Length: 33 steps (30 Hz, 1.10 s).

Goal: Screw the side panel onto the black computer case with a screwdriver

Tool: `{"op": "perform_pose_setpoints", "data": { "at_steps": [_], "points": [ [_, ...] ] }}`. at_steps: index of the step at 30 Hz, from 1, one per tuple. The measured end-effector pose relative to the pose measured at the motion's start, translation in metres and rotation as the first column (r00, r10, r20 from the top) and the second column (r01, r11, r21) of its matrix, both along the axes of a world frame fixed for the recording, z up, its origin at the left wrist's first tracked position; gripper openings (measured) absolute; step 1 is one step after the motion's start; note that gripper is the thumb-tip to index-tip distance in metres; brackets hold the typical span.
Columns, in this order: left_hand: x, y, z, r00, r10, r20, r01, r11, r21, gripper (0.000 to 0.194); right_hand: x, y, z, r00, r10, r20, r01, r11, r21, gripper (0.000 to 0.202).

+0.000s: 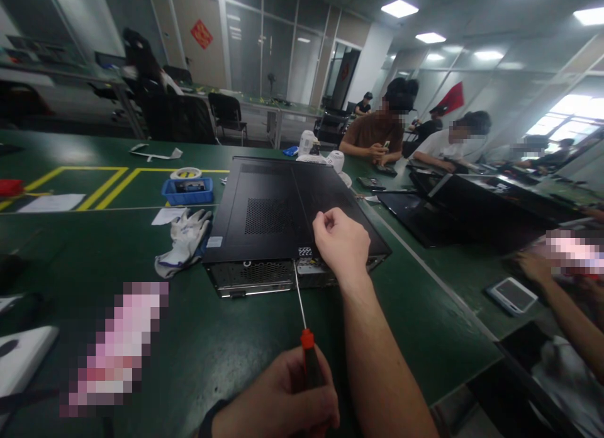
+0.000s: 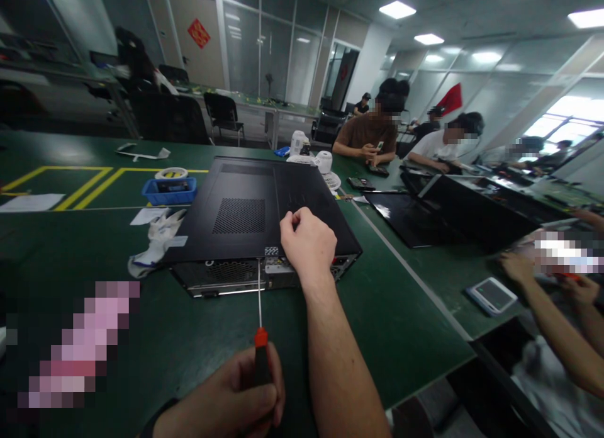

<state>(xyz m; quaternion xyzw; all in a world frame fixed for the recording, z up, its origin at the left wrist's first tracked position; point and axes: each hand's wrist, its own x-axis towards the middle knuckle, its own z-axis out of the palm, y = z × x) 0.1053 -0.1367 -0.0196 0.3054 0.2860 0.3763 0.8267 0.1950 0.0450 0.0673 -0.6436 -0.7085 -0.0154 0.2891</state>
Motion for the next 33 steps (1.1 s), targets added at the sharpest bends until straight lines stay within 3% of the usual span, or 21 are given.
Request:
{"op": "perform_pose_setpoints", "data": {
  "at_steps": [10,15,22,33],
  "points": [
    [-0.005,0.001,-0.005,0.977,-0.058,0.205,0.071,0.996,-0.055,0.043,0.000,-0.002,0.003,1.000,-0.002,-0.010,0.001,1.000,-0.008,0.028],
    [-0.005,0.000,-0.010,0.989,-0.030,0.144,0.026,0.999,0.026,0.042,0.000,0.000,0.001,1.000,0.005,-0.005,-0.005,1.000,0.002,0.028],
    [-0.003,0.001,-0.003,1.000,-0.002,0.009,0.001,0.997,0.071,0.050,0.001,0.001,-0.001,1.000,0.008,0.001,-0.008,1.000,0.023,0.028],
    [-0.006,0.001,-0.003,0.975,-0.076,0.209,0.085,0.996,-0.034,0.041,0.000,-0.001,0.001,1.000,-0.001,0.005,0.001,1.000,0.001,0.029]
  ]
}}
